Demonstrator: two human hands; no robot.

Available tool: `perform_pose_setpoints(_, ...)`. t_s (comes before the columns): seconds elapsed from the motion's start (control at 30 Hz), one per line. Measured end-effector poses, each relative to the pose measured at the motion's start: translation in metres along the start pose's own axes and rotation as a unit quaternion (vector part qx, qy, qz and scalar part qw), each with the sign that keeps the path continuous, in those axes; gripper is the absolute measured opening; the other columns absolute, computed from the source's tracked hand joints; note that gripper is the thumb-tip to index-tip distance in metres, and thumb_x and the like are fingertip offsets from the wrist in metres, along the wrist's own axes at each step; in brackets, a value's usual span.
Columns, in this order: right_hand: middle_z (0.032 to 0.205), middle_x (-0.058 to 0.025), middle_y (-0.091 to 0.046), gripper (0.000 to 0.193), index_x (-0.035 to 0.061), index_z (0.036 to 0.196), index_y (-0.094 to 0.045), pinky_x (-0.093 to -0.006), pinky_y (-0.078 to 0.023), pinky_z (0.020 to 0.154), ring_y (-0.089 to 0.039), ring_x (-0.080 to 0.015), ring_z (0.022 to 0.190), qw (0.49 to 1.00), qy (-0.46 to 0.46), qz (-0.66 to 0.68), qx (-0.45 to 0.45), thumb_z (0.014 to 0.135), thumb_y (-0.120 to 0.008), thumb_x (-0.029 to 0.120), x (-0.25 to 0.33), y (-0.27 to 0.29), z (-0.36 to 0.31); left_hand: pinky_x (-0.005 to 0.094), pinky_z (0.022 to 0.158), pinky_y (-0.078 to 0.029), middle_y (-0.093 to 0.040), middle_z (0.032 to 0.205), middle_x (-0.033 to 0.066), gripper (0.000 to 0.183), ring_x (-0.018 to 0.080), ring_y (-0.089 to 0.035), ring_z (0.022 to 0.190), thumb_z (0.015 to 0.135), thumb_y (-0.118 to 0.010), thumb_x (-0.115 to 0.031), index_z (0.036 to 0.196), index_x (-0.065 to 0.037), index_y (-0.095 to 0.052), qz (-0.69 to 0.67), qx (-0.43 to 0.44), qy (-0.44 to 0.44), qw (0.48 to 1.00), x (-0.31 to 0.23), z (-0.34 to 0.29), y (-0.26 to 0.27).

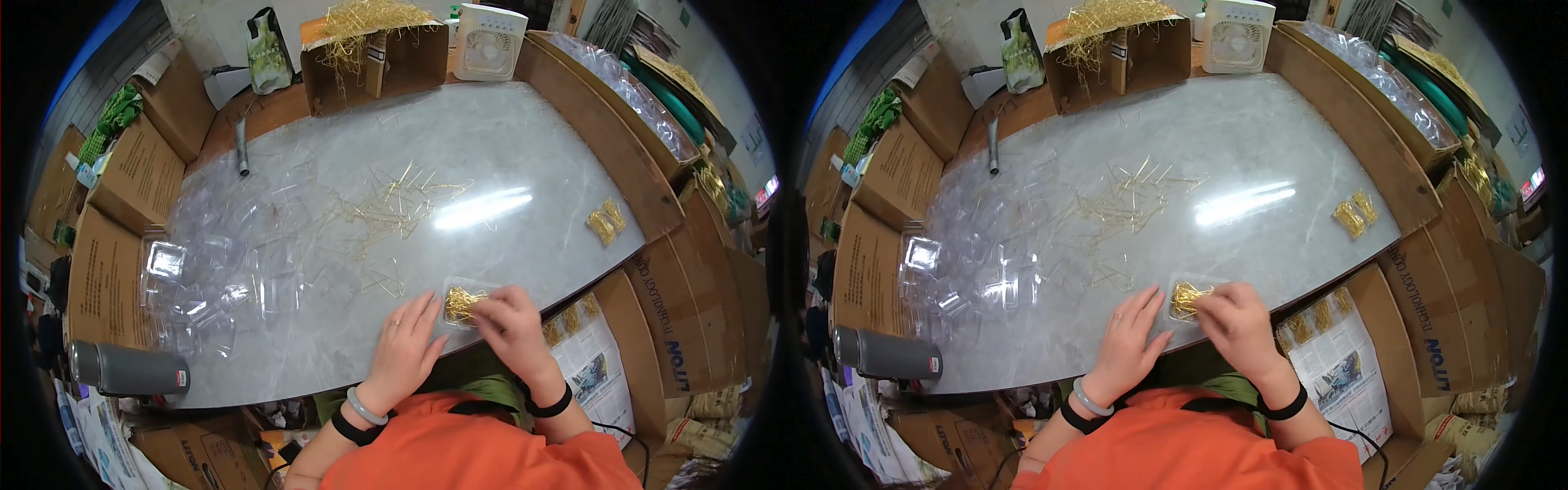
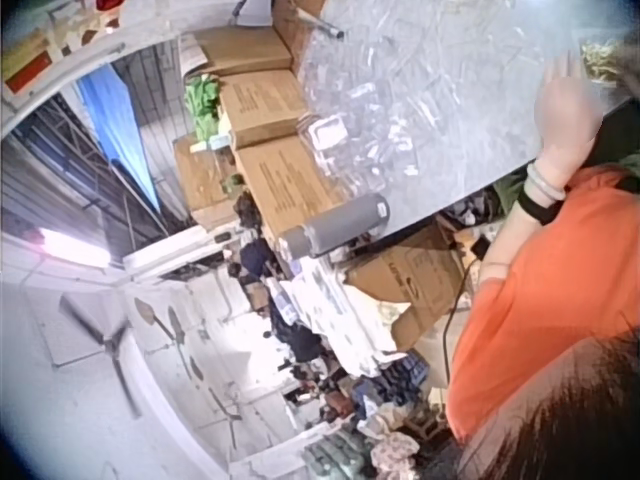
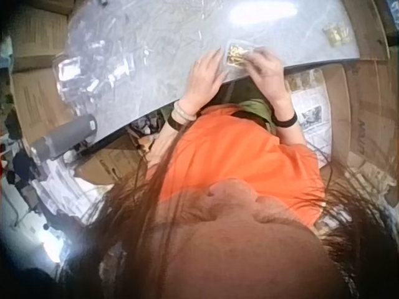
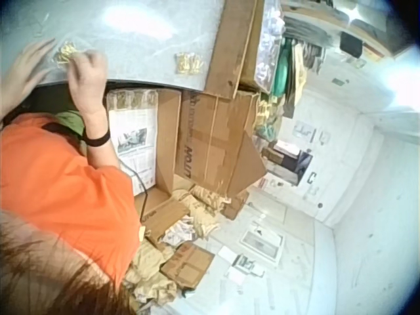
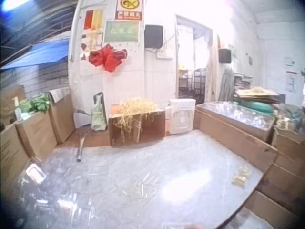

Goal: The user is organizing and grouping gold twist ties from a box onto a table.

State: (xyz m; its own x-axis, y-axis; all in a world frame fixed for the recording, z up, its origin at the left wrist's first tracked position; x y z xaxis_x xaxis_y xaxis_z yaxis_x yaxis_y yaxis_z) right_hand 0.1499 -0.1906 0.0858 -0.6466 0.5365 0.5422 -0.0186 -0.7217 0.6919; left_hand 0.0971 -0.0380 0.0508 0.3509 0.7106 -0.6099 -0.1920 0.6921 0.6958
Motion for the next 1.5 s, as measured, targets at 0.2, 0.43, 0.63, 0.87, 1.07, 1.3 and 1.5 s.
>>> perform_pose_setpoints(0.2, 0.098, -0.0074, -0.06, 0.021, 0.0071, 0.102, -0.069, -0.0381, -0.05, 0.085, -0.06, -0.0271, 0.093, 0.977, 0.113, -0.088, 0.161, 0.082, -0.062, 0.008, 0.032, -0.031, 0.009, 0.0511, 0.12, -0.029, -0.037, 0.158, 0.0164, 0.076, 0.0386, -0.034, 0.146, 0.088, -0.069, -0.015, 0.154, -0.003, -0.034, 0.017, 0.091, -0.032, 0.995, -0.006, 0.022, -0.023)
perform_pose_setpoints(0.43, 0.097, -0.007, -0.06, 0.021, 0.007, 0.101, -0.066, -0.0387, -0.049, 0.083, -0.058, -0.0276, 0.092, 0.957, 0.169, -0.093, 0.215, 0.081, -0.06, 0.006, 0.04, -0.036, 0.012, 0.0513, 0.119, -0.032, -0.04, 0.154, 0.0182, 0.072, 0.0398, -0.036, 0.144, 0.085, -0.071, -0.011, 0.15, -0.002, -0.041, 0.083, 0.047, -0.04, 0.995, -0.008, 0.008, -0.025)
perform_pose_setpoints(0.63, 0.087, -0.0071, -0.061, 0.019, 0.0072, 0.095, -0.066, -0.0378, -0.051, 0.071, -0.06, -0.0278, 0.079, 0.98, 0.113, -0.082, 0.141, 0.077, -0.074, 0.005, 0.037, -0.018, 0.004, 0.0528, 0.119, -0.032, -0.037, 0.154, 0.0208, 0.073, 0.0395, -0.035, 0.145, 0.084, -0.073, -0.012, 0.148, 0.0, -0.042, 0.066, -0.003, -0.012, 0.998, -0.01, -0.003, -0.014)
perform_pose_setpoints(0.87, 0.077, -0.0074, -0.062, 0.016, 0.0076, 0.088, -0.066, -0.0358, -0.051, 0.052, -0.063, -0.0256, 0.059, 0.998, -0.028, -0.059, 0.023, 0.079, -0.08, 0.009, 0.013, -0.024, -0.028, 0.052, 0.12, -0.031, -0.038, 0.153, 0.0209, 0.072, 0.0391, -0.034, 0.146, 0.087, -0.07, -0.019, 0.148, 0.004, -0.039, 0.051, 0.014, -0.05, 0.997, -0.015, 0.006, -0.02)
perform_pose_setpoints(1.07, 0.074, -0.0082, -0.064, 0.01, 0.0062, 0.084, -0.067, -0.0345, -0.052, 0.053, -0.065, -0.0246, 0.059, 0.995, -0.075, -0.062, -0.022, 0.079, -0.076, 0.005, 0.015, -0.02, -0.03, 0.0508, 0.117, -0.034, -0.043, 0.15, 0.0207, 0.065, 0.0381, -0.04, 0.141, 0.091, -0.066, -0.022, 0.145, 0.005, -0.043, 0.115, 0.024, -0.058, 0.991, -0.018, 0.005, -0.026)
perform_pose_setpoints(1.3, 0.074, -0.0109, -0.066, 0.008, 0.0038, 0.081, -0.068, -0.0354, -0.055, 0.056, -0.068, -0.0261, 0.061, 0.989, -0.134, -0.055, -0.017, 0.081, -0.074, 0.008, 0.003, -0.022, -0.028, 0.0471, 0.11, -0.038, -0.048, 0.147, 0.02, 0.063, 0.0372, -0.045, 0.132, 0.089, -0.065, -0.029, 0.14, 0.006, -0.05, 0.21, -0.035, -0.05, 0.976, -0.024, -0.003, -0.028)
perform_pose_setpoints(1.5, 0.073, -0.0126, -0.067, 0.009, 0.0023, 0.083, -0.069, -0.0355, -0.055, 0.058, -0.068, -0.0262, 0.061, 0.982, -0.18, -0.046, -0.041, 0.081, -0.073, 0.01, 0.001, -0.016, -0.025, 0.0448, 0.105, -0.039, -0.046, 0.148, 0.0181, 0.07, 0.0338, -0.046, 0.129, 0.089, -0.066, -0.034, 0.144, 0.005, -0.047, 0.195, -0.026, -0.052, 0.979, -0.023, -0.004, -0.025)
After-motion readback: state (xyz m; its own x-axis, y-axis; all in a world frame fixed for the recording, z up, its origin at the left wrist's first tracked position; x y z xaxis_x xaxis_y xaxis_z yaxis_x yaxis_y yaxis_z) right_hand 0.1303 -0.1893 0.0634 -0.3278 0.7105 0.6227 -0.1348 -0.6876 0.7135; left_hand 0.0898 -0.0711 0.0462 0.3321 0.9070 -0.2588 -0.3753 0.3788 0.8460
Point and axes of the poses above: each hand's wrist, its own z-axis towards the middle knuckle, its own y-axis out of the back of the hand, x = y × z, the point moved 10 cm from there along z, towards the middle knuckle
